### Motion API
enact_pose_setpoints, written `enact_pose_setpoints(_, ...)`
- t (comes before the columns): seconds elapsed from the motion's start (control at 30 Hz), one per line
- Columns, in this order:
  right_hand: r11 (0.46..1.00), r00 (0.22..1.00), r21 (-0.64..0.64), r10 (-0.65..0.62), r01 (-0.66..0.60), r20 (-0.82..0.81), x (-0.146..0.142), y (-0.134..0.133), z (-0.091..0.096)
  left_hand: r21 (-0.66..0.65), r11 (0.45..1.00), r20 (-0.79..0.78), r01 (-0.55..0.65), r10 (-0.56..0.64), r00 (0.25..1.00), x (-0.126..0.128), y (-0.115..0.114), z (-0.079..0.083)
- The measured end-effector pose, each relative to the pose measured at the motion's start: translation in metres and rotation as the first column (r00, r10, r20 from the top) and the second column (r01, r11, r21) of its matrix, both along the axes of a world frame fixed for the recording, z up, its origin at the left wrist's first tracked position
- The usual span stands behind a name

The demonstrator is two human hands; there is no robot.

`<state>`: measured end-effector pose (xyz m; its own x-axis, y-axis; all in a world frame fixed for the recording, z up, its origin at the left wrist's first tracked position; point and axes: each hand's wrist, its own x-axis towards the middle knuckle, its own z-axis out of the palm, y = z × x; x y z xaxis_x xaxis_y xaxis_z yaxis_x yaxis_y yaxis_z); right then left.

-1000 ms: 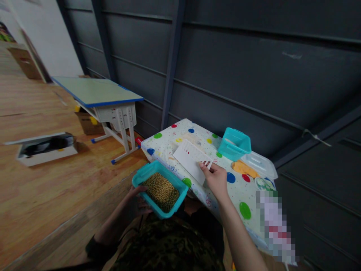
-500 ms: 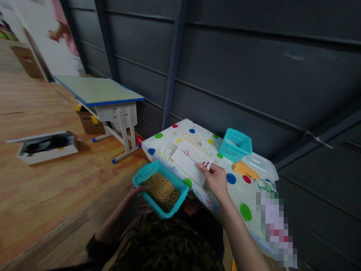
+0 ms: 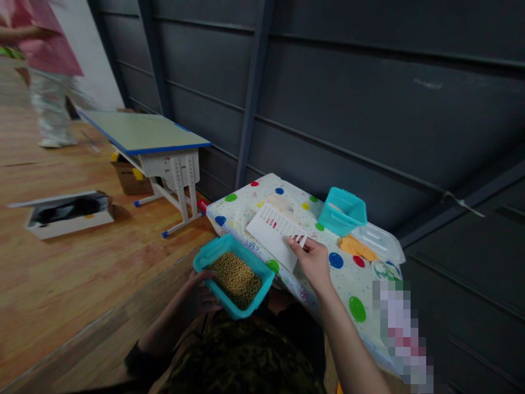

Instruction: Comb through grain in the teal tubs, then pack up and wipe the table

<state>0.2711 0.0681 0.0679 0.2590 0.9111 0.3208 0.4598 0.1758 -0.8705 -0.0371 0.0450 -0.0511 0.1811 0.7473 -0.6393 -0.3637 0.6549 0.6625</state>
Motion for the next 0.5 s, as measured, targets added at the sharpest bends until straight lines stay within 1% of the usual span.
enact_pose_setpoints(0.1,1.000,1.000,0.007,-0.004,0.004,-0.001,-0.005,0.001,-0.001,-0.009,1.000,0.010,-0.020,0.020,1.000,0.000,0.000,-0.003)
enact_pose_setpoints(0.2,0.999,0.999,0.002,0.039,-0.039,-0.022,-0.010,0.001,-0.005,-0.027,0.999,0.006,-0.047,0.047,0.999,0.000,0.002,-0.006)
enact_pose_setpoints(0.27,0.999,0.998,-0.006,0.052,-0.052,-0.026,-0.012,0.000,-0.007,-0.030,0.999,-0.010,-0.042,0.042,0.999,0.000,0.003,-0.007)
enact_pose_setpoints(0.37,1.000,1.000,-0.012,0.003,-0.003,-0.009,-0.008,-0.001,-0.010,-0.037,0.999,-0.021,-0.015,0.014,1.000,-0.001,0.005,-0.009)
enact_pose_setpoints(0.5,0.997,0.996,0.003,-0.083,0.083,-0.010,0.006,-0.006,-0.011,-0.051,0.999,-0.012,0.004,-0.004,1.000,-0.002,0.005,-0.009)
